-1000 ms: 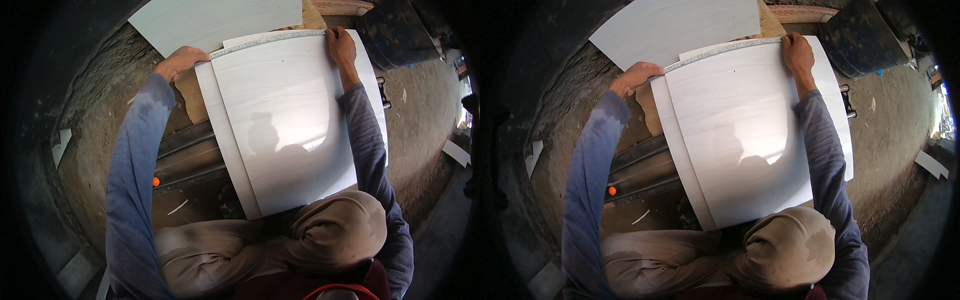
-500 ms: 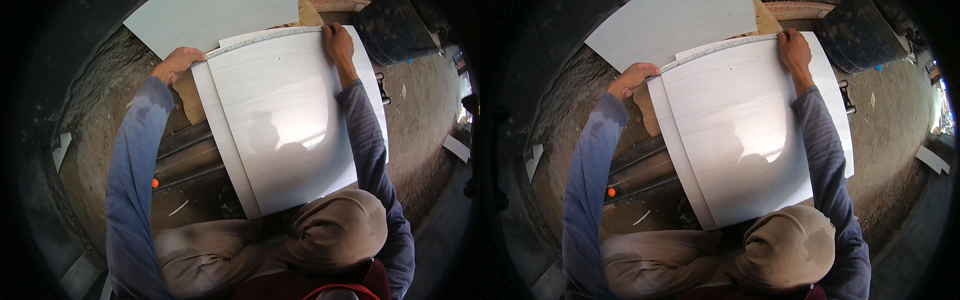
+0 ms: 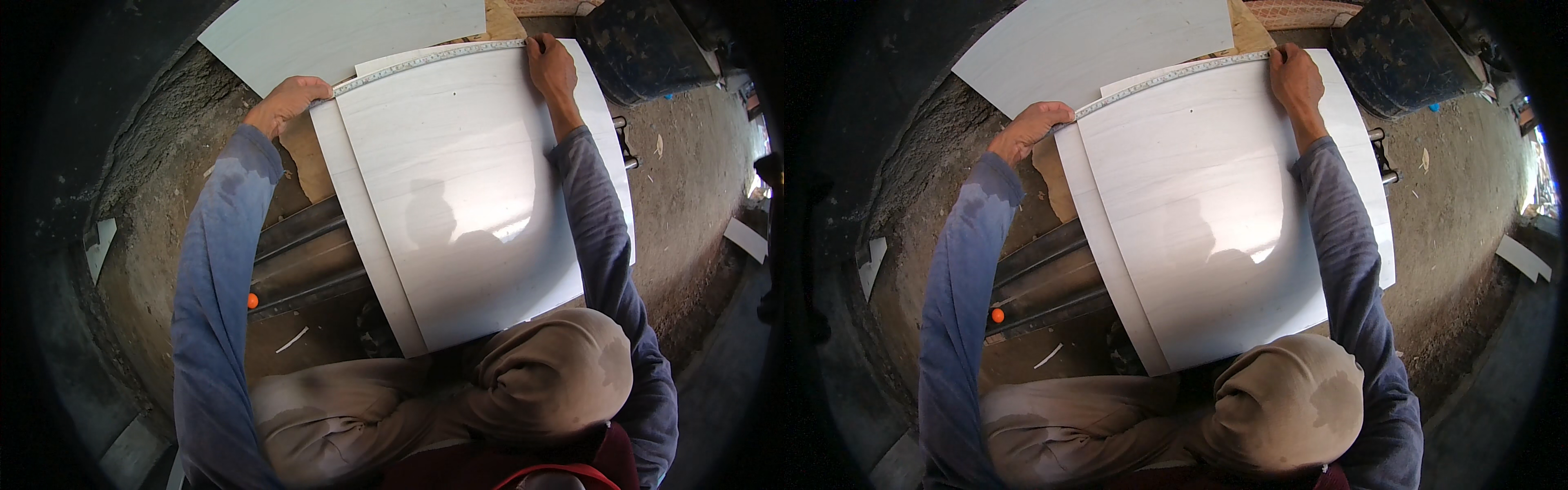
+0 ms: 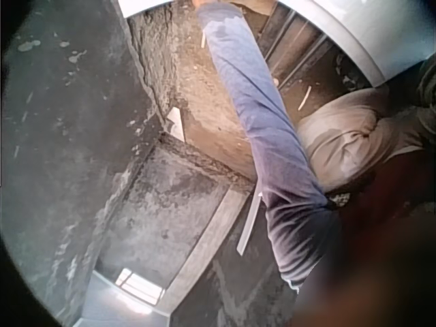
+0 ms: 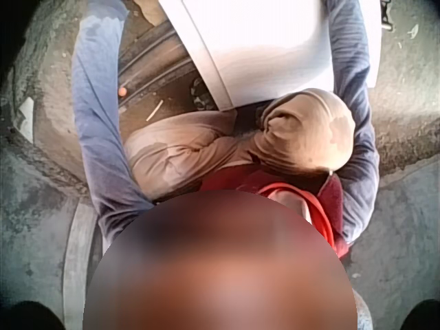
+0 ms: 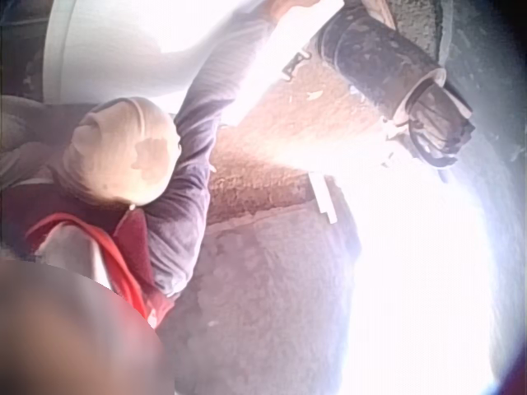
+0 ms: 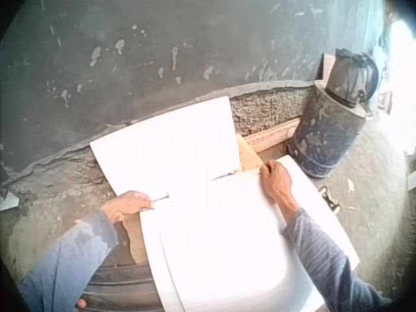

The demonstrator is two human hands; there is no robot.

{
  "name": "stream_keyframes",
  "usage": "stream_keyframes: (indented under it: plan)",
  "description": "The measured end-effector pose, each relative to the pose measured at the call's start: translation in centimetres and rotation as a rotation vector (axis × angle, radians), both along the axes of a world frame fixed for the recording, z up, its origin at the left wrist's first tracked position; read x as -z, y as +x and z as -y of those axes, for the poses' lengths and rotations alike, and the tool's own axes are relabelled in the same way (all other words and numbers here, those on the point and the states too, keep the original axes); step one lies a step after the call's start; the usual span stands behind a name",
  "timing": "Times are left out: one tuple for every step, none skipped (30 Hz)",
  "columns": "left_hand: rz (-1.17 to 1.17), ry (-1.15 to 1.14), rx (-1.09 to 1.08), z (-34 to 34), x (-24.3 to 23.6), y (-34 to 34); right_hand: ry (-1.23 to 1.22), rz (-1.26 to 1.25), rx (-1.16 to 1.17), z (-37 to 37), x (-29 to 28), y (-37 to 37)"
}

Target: The person measures a white panel with a tape measure, marks it, and then uses a manual tile cutter to score and snap the panel into two pieces. The cut piece is set aside.

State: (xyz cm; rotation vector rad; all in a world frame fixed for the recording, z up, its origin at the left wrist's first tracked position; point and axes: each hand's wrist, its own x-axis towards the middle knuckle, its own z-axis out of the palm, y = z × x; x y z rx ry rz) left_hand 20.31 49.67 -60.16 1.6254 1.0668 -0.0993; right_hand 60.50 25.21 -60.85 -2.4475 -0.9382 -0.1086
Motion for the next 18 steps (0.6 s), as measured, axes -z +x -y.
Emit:
stream_keyframes:
  plan:
    - [0.008, -0.002, 0.003, -0.05, 0.09, 0.0, -0.005, -0.008, 0.004, 0.02, -0.01, -0.04]
    - [0.015, -0.003, 0.007, -0.11, 0.18, 0.02, 0.003, -0.001, -0.008, 0.07, -0.03, -0.06]
    - [0.01, -0.001, 0.003, -0.16, 0.27, 0.04, 0.002, -0.002, -0.015, 0.11, -0.05, -0.09]
    - [0.021, -0.004, 0.009, -0.2, 0.33, 0.05, -0.001, -0.002, -0.011, 0.15, -0.07, -0.12]
    - [0.019, -0.003, 0.006, -0.22, 0.38, 0.06, 0.005, -0.007, -0.019, 0.17, -0.09, -0.15]
    - [0.017, -0.003, 0.003, -0.25, 0.39, 0.05, 0.008, -0.013, -0.017, 0.17, -0.11, -0.19]
    - [0.02, -0.013, 0.005, -0.25, 0.38, 0.05, 0.006, -0.022, -0.012, 0.16, -0.12, -0.23]
    - [0.023, -0.024, 0.008, -0.25, 0.35, 0.05, 0.005, -0.005, -0.014, 0.12, -0.13, -0.25]
    - [0.018, -0.03, 0.004, -0.22, 0.31, 0.04, -0.003, 0.008, -0.013, 0.07, -0.13, -0.28]
    - [0.022, -0.03, 0.005, -0.18, 0.27, 0.03, -0.012, 0.022, -0.011, 0.03, -0.12, -0.3]
    - [0.02, -0.026, 0.0, -0.14, 0.22, 0.03, -0.01, 0.018, -0.009, -0.02, -0.1, -0.31]
    - [0.016, -0.023, -0.006, -0.1, 0.19, 0.04, -0.011, 0.015, -0.007, -0.08, -0.06, -0.32]
    - [0.017, -0.019, -0.002, -0.07, 0.17, 0.05, -0.013, 0.012, 0.004, -0.14, -0.02, -0.31]
    - [0.018, -0.017, 0.002, -0.05, 0.15, 0.07, -0.008, 0.014, -0.002, -0.17, 0.03, -0.3]
    - [0.013, -0.013, 0.002, -0.05, 0.16, 0.11, -0.003, 0.016, 0.0, -0.21, 0.08, -0.28]
    - [0.013, -0.011, 0.009, -0.08, 0.17, 0.13, -0.005, 0.011, 0.011, -0.25, 0.11, -0.25]
    - [0.009, -0.007, 0.012, -0.11, 0.19, 0.16, -0.008, 0.018, 0.004, -0.28, 0.15, -0.21]
    - [-0.004, 0.001, 0.009, -0.17, 0.21, 0.18, -0.018, 0.018, 0.004, -0.34, 0.15, -0.15]
